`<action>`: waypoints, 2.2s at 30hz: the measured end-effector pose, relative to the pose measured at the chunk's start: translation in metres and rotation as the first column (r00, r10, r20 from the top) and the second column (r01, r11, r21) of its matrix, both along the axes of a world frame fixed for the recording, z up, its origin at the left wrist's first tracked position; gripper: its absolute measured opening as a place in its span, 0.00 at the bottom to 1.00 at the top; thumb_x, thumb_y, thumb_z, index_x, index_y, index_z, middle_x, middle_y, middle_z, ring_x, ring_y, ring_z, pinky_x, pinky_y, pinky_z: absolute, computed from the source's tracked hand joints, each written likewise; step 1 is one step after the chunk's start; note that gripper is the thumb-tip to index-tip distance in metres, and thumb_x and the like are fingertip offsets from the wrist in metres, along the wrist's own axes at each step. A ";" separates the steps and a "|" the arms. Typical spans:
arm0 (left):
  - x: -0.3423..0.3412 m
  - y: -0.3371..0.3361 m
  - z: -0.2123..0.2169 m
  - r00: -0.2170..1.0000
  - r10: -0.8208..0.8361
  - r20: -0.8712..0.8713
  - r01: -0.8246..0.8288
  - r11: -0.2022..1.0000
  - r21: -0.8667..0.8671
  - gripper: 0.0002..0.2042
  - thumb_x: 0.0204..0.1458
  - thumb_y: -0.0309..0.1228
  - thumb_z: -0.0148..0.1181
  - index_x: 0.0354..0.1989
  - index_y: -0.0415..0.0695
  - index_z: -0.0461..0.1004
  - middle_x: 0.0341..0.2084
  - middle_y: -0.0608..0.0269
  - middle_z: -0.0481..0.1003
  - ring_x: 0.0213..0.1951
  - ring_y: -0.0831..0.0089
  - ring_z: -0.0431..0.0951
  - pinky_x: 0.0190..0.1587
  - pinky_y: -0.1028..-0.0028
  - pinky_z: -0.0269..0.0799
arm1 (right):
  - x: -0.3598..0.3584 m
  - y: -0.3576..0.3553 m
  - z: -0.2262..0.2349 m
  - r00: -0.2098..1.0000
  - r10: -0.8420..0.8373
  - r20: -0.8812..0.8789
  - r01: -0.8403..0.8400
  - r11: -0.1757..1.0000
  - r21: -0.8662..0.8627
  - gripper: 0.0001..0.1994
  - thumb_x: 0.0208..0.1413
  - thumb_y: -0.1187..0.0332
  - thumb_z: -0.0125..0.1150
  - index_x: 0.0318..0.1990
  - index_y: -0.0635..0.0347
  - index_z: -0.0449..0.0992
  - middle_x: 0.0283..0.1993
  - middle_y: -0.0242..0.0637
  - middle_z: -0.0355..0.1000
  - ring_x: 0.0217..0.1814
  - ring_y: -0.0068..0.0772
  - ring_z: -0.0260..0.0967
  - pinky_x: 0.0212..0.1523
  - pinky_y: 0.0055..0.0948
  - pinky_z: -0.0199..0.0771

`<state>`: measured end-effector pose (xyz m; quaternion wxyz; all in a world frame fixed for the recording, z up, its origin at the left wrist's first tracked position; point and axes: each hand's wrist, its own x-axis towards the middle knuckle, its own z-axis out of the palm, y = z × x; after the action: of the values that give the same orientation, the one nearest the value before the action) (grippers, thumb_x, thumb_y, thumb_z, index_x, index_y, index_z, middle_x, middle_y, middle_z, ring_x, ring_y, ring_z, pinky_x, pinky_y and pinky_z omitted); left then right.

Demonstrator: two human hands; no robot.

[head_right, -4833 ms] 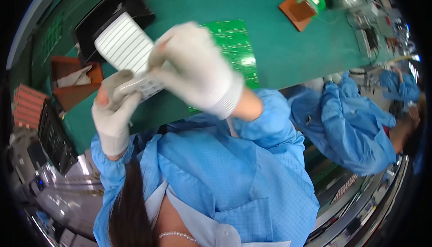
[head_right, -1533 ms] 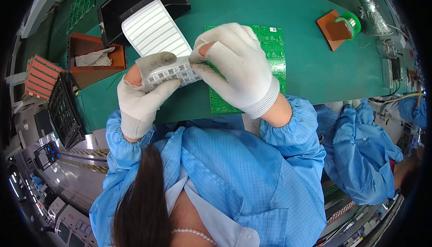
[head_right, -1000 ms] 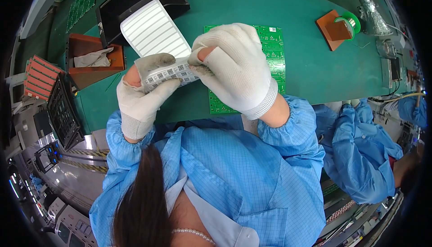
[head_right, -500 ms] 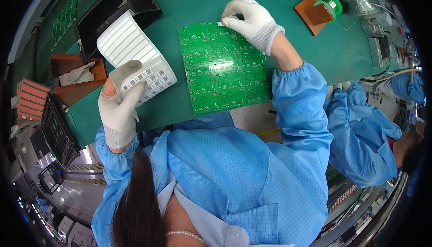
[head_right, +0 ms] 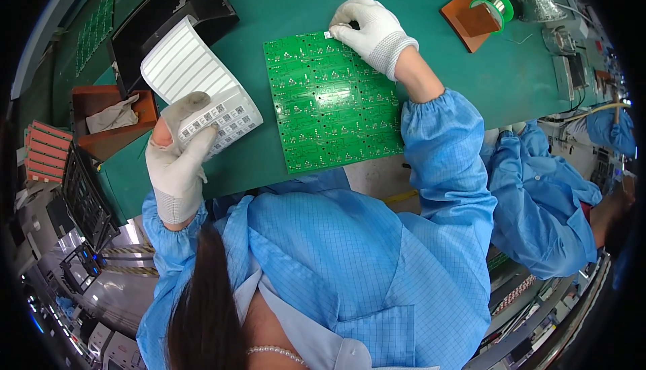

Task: Applying small adhesive labels to specific locations on a series of printed circuit boards at an assembly station.

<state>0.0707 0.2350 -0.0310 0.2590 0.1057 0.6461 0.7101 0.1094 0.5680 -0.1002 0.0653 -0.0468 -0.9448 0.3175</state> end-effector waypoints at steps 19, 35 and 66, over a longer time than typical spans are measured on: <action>0.004 0.005 0.008 0.996 -0.064 -0.057 0.062 0.998 -0.026 0.17 0.51 0.19 0.61 0.51 0.35 0.72 0.43 0.58 0.78 0.46 0.73 0.78 0.51 0.75 0.73 | 0.018 -0.125 0.071 0.847 0.283 -0.451 -0.237 0.959 0.156 0.13 0.40 0.73 0.70 0.37 0.56 0.78 0.40 0.35 0.73 0.45 0.41 0.70 0.48 0.36 0.64; 0.003 0.000 0.001 0.999 -0.041 -0.022 0.039 0.997 -0.062 0.18 0.50 0.19 0.63 0.51 0.36 0.73 0.45 0.60 0.77 0.46 0.75 0.77 0.51 0.76 0.73 | -0.004 -0.031 0.019 0.998 0.034 -0.047 -0.038 0.995 -0.097 0.09 0.56 0.68 0.60 0.37 0.66 0.77 0.44 0.38 0.72 0.45 0.30 0.68 0.49 0.28 0.69; 0.006 -0.001 -0.005 0.994 -0.096 0.045 0.094 0.994 0.047 0.18 0.51 0.19 0.61 0.53 0.35 0.71 0.45 0.58 0.77 0.47 0.73 0.77 0.51 0.75 0.73 | 0.017 -0.118 0.071 0.917 0.198 -0.346 -0.225 0.974 -0.039 0.14 0.43 0.73 0.70 0.41 0.57 0.78 0.44 0.37 0.72 0.48 0.43 0.68 0.53 0.34 0.64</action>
<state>0.0768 0.2339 -0.0363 0.3055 0.1252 0.6181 0.7134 0.1262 0.4496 -0.0292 0.1910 0.1086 -0.9056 0.3628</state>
